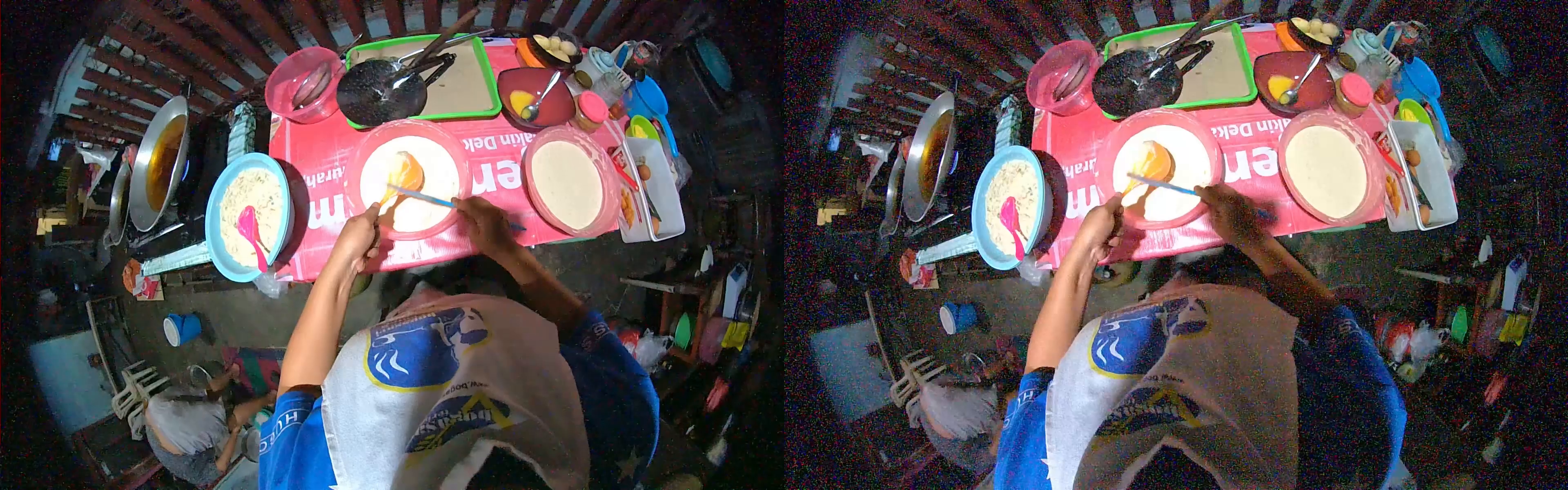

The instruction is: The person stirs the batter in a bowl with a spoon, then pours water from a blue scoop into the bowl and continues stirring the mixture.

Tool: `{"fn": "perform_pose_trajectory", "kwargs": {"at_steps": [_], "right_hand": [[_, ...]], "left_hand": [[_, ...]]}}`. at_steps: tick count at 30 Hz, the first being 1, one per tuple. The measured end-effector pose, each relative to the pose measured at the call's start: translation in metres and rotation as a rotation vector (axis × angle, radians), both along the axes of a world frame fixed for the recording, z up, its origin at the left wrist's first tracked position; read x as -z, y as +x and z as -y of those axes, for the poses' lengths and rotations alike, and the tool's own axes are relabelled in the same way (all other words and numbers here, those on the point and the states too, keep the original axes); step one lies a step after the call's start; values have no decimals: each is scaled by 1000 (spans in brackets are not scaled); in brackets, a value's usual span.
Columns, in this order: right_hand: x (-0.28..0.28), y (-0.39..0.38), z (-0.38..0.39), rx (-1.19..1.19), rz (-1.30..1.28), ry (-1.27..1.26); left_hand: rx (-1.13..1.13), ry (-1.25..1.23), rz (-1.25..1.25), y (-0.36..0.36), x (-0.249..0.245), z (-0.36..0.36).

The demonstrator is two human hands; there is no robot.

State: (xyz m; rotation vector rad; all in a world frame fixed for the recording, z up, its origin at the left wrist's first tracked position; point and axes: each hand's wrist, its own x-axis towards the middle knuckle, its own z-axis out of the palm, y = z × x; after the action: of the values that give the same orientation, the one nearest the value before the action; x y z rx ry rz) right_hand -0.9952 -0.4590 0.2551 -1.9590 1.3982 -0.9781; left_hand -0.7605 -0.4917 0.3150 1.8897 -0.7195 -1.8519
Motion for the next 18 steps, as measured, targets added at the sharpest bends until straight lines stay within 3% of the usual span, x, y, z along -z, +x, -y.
{"fn": "perform_pose_trajectory", "kwargs": {"at_steps": [2,4,7,9,13,18], "right_hand": [[8,-2,1,-65,-8,-123],[11,-5,7,30,-61,-189],[-12,-9,11,-70,-215,-37],[-5,-7,7,-54,-164,-42],[8,-17,23,74,-82,-189],[-3,-28,19,139,-67,-114]], "left_hand": [[13,-52,-3,-2,-7,-3],[30,-50,-9,2,-9,-5],[37,-41,-103,11,-9,-5],[27,-29,-192,13,-15,-8],[108,-52,-86,16,-20,-16],[117,-115,-50,17,-21,-21]]}}
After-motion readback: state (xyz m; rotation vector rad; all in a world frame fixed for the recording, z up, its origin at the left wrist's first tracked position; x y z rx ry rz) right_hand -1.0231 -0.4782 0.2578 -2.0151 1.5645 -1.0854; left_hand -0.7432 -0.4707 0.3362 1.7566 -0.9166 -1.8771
